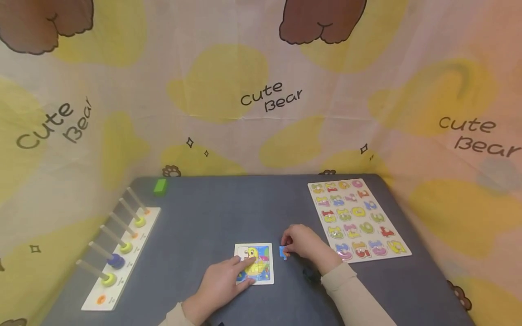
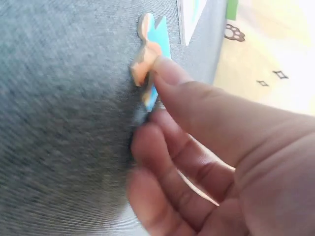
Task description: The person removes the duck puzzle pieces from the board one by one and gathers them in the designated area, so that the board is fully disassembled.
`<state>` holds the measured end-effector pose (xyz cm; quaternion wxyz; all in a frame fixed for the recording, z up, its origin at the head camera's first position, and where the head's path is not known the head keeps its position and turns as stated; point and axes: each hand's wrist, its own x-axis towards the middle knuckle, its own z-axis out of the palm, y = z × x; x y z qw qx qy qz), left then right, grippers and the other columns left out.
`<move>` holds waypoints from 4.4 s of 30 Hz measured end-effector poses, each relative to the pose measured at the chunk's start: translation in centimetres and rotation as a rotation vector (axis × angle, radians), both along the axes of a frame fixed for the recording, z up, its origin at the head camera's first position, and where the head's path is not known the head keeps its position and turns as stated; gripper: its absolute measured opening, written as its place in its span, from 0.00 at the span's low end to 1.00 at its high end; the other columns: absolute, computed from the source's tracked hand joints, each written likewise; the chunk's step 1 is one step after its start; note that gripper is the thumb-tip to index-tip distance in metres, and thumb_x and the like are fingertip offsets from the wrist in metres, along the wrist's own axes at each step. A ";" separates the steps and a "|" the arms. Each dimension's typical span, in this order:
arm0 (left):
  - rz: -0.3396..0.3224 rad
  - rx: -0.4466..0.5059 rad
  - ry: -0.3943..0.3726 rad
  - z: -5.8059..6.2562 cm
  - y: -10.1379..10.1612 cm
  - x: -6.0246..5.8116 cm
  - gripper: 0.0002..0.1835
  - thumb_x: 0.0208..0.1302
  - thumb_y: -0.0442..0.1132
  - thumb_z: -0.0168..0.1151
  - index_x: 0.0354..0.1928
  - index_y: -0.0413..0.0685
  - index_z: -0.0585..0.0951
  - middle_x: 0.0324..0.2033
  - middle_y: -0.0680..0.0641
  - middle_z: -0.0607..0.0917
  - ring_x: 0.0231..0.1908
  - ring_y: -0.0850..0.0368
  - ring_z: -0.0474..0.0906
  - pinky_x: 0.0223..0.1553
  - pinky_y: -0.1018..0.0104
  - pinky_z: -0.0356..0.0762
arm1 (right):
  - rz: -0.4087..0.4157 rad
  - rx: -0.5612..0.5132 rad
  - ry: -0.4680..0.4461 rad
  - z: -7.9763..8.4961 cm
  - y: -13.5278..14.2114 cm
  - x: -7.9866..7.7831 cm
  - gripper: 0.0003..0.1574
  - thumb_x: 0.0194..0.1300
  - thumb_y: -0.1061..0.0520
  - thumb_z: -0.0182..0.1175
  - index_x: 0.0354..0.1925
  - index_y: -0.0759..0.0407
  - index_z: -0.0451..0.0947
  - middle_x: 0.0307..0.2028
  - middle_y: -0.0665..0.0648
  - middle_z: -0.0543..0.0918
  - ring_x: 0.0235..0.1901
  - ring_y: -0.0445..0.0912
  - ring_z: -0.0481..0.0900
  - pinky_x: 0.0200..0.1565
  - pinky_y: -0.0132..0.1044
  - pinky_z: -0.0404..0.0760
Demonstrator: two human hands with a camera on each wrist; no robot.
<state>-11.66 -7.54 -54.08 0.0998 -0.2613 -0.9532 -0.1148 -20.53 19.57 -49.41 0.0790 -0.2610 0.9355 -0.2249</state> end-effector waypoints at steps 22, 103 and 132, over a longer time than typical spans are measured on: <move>-0.083 -0.061 -0.015 0.3 -0.4 0.1 0.29 0.64 0.69 0.66 0.65 0.74 0.84 0.31 0.59 0.76 0.26 0.63 0.73 0.23 0.67 0.71 | 0.298 -0.039 -0.020 -1.6 -6.3 0.2 0.13 0.69 0.59 0.71 0.50 0.47 0.91 0.32 0.40 0.78 0.27 0.35 0.70 0.34 0.31 0.71; -0.058 -0.007 -0.054 -0.1 -0.8 0.1 0.28 0.67 0.64 0.68 0.67 0.72 0.83 0.30 0.57 0.70 0.24 0.64 0.59 0.24 0.70 0.62 | 0.086 0.076 0.139 1.4 4.0 2.3 0.18 0.51 0.61 0.84 0.41 0.53 0.90 0.38 0.46 0.82 0.38 0.42 0.82 0.45 0.43 0.84; -0.047 -0.011 -0.057 0.2 -0.7 0.0 0.28 0.66 0.65 0.68 0.67 0.71 0.83 0.29 0.56 0.69 0.23 0.64 0.57 0.23 0.70 0.58 | 0.145 0.081 0.155 0.5 4.9 0.9 0.13 0.53 0.65 0.81 0.36 0.53 0.92 0.38 0.48 0.82 0.39 0.46 0.83 0.46 0.45 0.84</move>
